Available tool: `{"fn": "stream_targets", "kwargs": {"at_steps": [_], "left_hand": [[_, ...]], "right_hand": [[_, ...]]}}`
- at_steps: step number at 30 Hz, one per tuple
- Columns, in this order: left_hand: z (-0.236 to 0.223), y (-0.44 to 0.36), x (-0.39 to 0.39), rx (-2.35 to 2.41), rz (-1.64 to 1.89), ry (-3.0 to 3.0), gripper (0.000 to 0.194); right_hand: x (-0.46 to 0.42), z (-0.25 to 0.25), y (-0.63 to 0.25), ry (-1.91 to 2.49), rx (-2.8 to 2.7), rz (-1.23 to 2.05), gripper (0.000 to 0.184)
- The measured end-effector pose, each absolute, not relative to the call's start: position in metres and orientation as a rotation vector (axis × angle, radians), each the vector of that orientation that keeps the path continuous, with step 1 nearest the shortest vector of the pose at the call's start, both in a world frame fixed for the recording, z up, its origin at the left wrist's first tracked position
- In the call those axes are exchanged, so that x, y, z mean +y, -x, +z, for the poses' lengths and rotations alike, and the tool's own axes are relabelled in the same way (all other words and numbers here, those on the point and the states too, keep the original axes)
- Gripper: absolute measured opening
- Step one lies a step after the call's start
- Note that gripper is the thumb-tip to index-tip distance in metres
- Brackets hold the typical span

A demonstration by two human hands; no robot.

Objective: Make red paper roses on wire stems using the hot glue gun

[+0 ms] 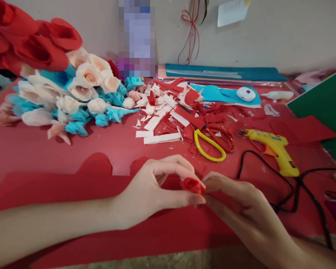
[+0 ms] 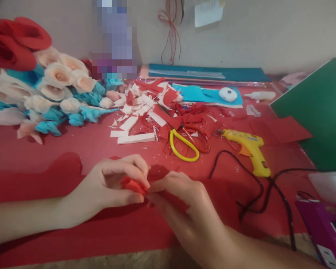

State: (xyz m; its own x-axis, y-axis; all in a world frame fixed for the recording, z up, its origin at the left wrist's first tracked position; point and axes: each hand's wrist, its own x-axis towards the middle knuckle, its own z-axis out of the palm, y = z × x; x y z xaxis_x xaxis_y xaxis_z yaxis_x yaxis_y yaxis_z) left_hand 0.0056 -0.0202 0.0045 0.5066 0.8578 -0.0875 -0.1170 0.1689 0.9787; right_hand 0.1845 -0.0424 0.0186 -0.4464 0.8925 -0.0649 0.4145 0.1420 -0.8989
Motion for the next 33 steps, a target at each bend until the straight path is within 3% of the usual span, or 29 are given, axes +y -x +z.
{"fn": "stream_targets", "kwargs": {"at_steps": [6,14,33], "left_hand": [[0.0040,-0.0048,-0.0210,0.747,0.818,-1.208,0.013],[-0.0008,-0.0048,-0.0241,0.773,0.881,-1.229,0.011],[-0.0044,-0.0033,-0.0251,0.749,0.816,-1.291,0.013]], "right_hand": [[-0.0424,0.0187,-0.1834,1.233,-1.932,1.287,0.012],[-0.0472,0.0158,-0.1826,1.158,-1.958,1.068,0.020],[-0.0476,0.0109,-0.1816,1.172,-2.037,1.060,0.011]]}}
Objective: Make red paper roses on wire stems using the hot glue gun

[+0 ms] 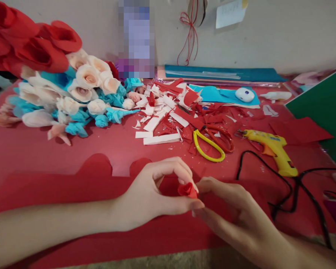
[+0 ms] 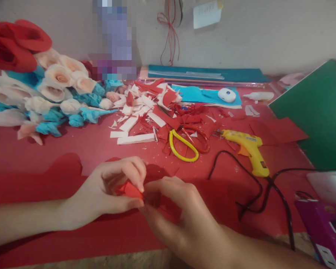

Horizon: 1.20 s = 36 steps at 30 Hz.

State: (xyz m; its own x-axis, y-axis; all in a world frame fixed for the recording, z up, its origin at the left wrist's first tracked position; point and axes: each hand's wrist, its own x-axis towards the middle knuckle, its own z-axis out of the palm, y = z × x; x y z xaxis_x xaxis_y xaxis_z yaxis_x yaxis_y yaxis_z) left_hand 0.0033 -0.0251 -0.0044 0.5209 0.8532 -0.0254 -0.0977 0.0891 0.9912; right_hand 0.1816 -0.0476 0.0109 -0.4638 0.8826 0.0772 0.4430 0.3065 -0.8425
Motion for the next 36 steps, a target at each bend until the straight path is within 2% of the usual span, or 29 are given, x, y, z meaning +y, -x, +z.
{"fn": "stream_targets", "kwargs": {"at_steps": [6,17,21,30,36], "left_hand": [[-0.005,-0.003,-0.024,0.734,0.833,-1.315,0.013],[-0.005,-0.002,-0.020,0.739,0.858,-1.369,0.012],[-0.005,-0.002,-0.020,0.743,0.875,-1.315,0.010],[-0.003,-0.004,-0.021,0.789,0.857,-1.207,0.009],[-0.001,-0.004,-0.021,0.841,0.850,-1.200,0.009]], "right_hand": [[-0.049,0.015,-0.185,1.163,-2.103,1.042,0.010],[-0.048,0.017,-0.187,1.223,-2.055,1.012,0.024],[-0.045,0.019,-0.188,1.237,-1.954,1.112,0.019],[-0.039,0.021,-0.186,1.226,-1.799,1.073,0.016],[-0.039,0.014,-0.191,1.043,-1.546,1.480,0.013]]}}
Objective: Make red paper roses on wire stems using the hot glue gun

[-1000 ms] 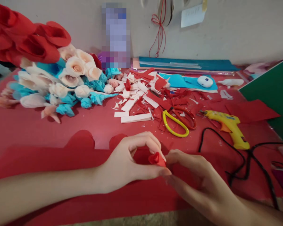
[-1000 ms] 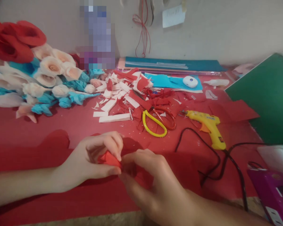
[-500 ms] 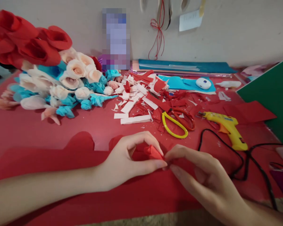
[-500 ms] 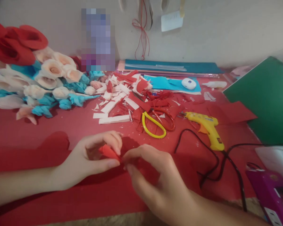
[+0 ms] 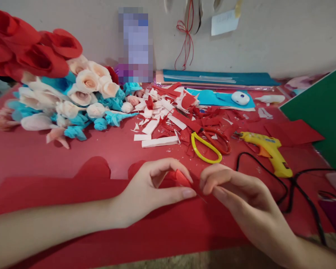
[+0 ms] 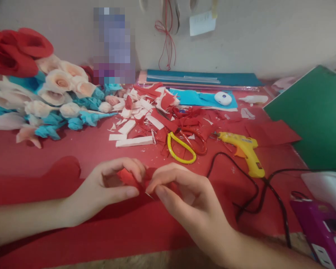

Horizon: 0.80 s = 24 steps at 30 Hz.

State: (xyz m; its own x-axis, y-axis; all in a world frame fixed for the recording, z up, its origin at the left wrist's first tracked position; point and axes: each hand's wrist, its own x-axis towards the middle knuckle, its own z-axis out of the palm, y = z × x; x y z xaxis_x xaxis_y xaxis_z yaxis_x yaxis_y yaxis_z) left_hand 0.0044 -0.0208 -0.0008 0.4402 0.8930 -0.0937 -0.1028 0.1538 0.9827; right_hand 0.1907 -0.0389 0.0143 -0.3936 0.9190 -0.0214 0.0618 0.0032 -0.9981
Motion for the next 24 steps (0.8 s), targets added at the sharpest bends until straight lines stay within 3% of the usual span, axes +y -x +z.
{"fn": "stream_targets", "kwargs": {"at_steps": [4,11,24], "left_hand": [[0.000,-0.005,-0.021,0.850,0.849,-1.193,0.009],[0.000,-0.007,-0.020,0.875,0.882,-1.158,0.008],[-0.001,-0.006,-0.020,0.915,0.860,-1.175,0.010]], "right_hand": [[-0.038,0.011,-0.192,0.951,-1.247,1.738,0.013],[-0.024,0.012,-0.193,1.045,-1.014,1.731,0.015],[0.001,0.012,-0.215,1.260,-1.247,1.265,0.007]]}}
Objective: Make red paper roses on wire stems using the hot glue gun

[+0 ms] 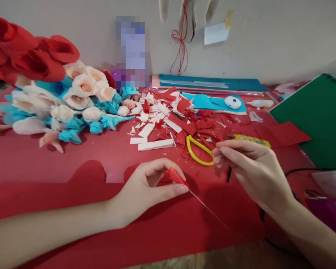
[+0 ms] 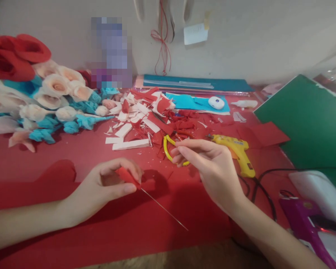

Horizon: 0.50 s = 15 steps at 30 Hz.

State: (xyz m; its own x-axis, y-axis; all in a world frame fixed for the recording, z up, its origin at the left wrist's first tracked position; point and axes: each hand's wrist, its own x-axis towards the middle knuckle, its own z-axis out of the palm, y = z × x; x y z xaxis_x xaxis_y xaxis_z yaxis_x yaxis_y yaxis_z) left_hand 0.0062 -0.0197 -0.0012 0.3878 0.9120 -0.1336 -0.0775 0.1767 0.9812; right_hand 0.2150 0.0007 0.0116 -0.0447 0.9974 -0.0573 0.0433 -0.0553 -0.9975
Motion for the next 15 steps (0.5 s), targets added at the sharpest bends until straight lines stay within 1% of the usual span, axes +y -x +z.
{"fn": "stream_targets", "kwargs": {"at_steps": [8,12,15], "left_hand": [[-0.0011,-0.0066,-0.0197,0.919,0.853,-1.182,0.009],[-0.0014,-0.0071,-0.0195,0.930,0.854,-1.184,0.010],[-0.0020,-0.0073,-0.0192,0.925,0.859,-1.180,0.010]], "right_hand": [[0.0013,0.0090,-0.2164,1.313,-1.320,1.206,0.005],[0.0024,0.0097,-0.2144,1.286,-1.347,1.225,0.009],[0.0021,0.0104,-0.2126,1.253,-1.361,1.299,0.015]]}}
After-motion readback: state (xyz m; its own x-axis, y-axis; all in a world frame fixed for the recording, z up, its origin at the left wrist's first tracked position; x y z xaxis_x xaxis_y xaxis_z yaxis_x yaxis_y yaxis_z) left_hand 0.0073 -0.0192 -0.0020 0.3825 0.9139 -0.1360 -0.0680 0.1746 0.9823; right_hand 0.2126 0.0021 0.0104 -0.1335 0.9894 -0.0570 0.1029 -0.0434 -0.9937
